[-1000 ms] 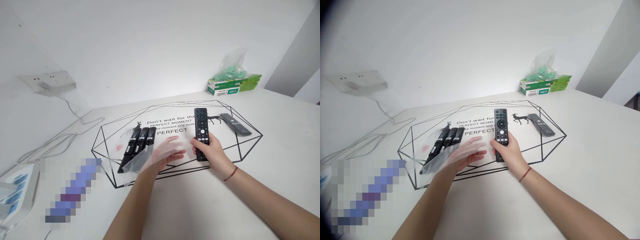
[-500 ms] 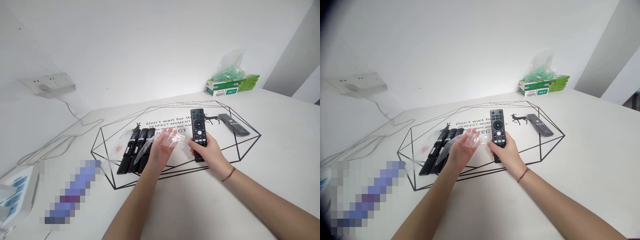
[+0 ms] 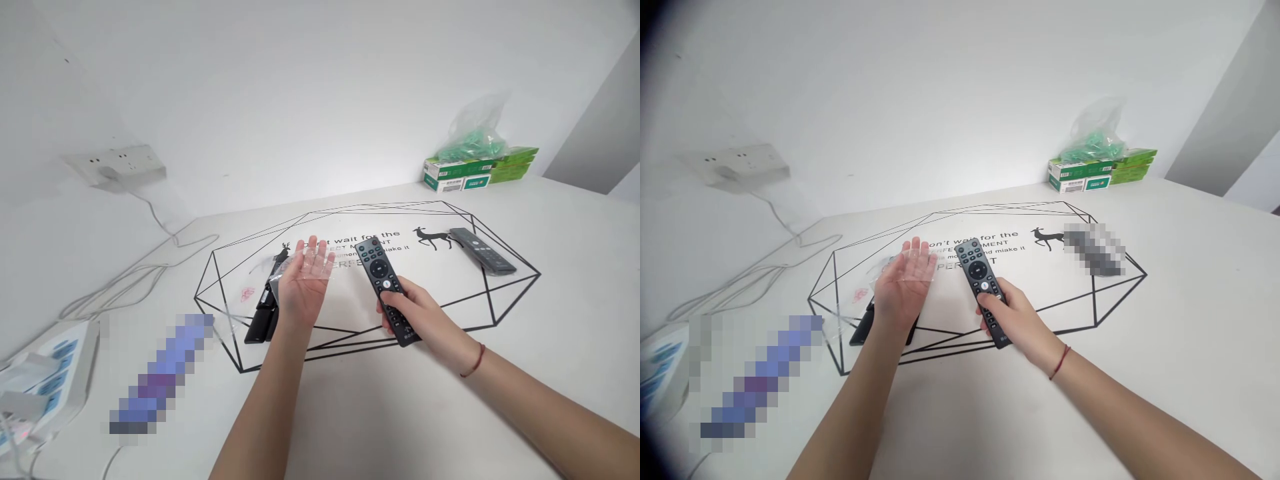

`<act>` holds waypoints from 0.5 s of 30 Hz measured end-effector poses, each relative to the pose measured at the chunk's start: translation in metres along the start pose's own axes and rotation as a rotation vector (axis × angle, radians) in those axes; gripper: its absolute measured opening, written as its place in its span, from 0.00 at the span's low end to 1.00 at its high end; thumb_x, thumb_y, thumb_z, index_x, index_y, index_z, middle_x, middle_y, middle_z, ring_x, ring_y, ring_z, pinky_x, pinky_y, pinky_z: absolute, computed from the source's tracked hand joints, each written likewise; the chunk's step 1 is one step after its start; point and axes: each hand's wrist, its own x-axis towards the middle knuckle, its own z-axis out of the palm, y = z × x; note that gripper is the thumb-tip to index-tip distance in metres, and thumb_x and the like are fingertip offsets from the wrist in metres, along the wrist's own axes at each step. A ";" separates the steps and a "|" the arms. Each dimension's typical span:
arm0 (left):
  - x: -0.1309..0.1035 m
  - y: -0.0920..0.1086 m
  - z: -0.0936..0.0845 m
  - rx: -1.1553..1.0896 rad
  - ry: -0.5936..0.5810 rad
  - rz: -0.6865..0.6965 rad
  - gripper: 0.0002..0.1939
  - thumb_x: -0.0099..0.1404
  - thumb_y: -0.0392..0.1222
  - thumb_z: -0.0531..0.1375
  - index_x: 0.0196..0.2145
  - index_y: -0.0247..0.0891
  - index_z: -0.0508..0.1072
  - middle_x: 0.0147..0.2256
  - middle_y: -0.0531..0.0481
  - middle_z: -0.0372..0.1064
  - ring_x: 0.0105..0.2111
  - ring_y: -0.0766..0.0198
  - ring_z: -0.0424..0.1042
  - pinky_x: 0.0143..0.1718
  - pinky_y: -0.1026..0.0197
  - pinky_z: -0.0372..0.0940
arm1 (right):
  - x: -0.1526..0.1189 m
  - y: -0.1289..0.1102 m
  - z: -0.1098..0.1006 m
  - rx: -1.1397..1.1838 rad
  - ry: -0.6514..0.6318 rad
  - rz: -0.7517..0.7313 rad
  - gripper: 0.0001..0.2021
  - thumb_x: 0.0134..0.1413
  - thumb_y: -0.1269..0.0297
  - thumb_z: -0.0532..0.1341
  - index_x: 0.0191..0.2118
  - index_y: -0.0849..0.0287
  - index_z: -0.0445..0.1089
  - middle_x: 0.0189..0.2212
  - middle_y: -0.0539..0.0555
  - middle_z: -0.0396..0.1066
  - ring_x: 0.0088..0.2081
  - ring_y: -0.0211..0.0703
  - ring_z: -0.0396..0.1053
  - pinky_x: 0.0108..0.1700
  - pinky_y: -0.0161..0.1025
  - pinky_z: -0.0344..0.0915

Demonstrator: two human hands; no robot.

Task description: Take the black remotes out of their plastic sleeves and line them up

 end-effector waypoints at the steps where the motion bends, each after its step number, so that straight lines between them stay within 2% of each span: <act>1: 0.000 0.001 0.000 -0.015 -0.006 0.001 0.12 0.64 0.36 0.54 0.46 0.41 0.69 0.57 0.47 0.64 0.57 0.60 0.64 0.57 0.54 0.62 | 0.001 0.001 0.000 -0.037 -0.006 -0.015 0.09 0.51 0.57 0.60 0.32 0.56 0.62 0.27 0.48 0.68 0.22 0.36 0.66 0.23 0.35 0.62; 5: 0.000 0.001 0.000 -0.059 -0.034 0.001 0.11 0.64 0.37 0.55 0.45 0.41 0.68 0.58 0.47 0.63 0.56 0.60 0.65 0.57 0.52 0.62 | 0.002 0.002 -0.002 -0.159 0.018 -0.030 0.09 0.52 0.57 0.59 0.31 0.57 0.61 0.24 0.47 0.67 0.21 0.35 0.65 0.22 0.34 0.60; 8: -0.001 0.000 0.001 -0.063 -0.011 -0.016 0.11 0.64 0.37 0.55 0.45 0.41 0.68 0.57 0.47 0.64 0.55 0.60 0.66 0.56 0.52 0.62 | 0.000 -0.001 -0.002 -0.218 0.016 -0.035 0.09 0.53 0.57 0.58 0.31 0.56 0.60 0.23 0.46 0.66 0.21 0.36 0.64 0.22 0.33 0.60; 15: -0.002 -0.001 0.003 -0.074 0.001 -0.060 0.14 0.63 0.36 0.57 0.47 0.42 0.66 0.56 0.48 0.64 0.56 0.59 0.66 0.58 0.49 0.60 | -0.001 -0.001 -0.002 -0.332 0.000 -0.086 0.07 0.54 0.58 0.57 0.32 0.55 0.61 0.23 0.47 0.67 0.22 0.38 0.65 0.22 0.33 0.60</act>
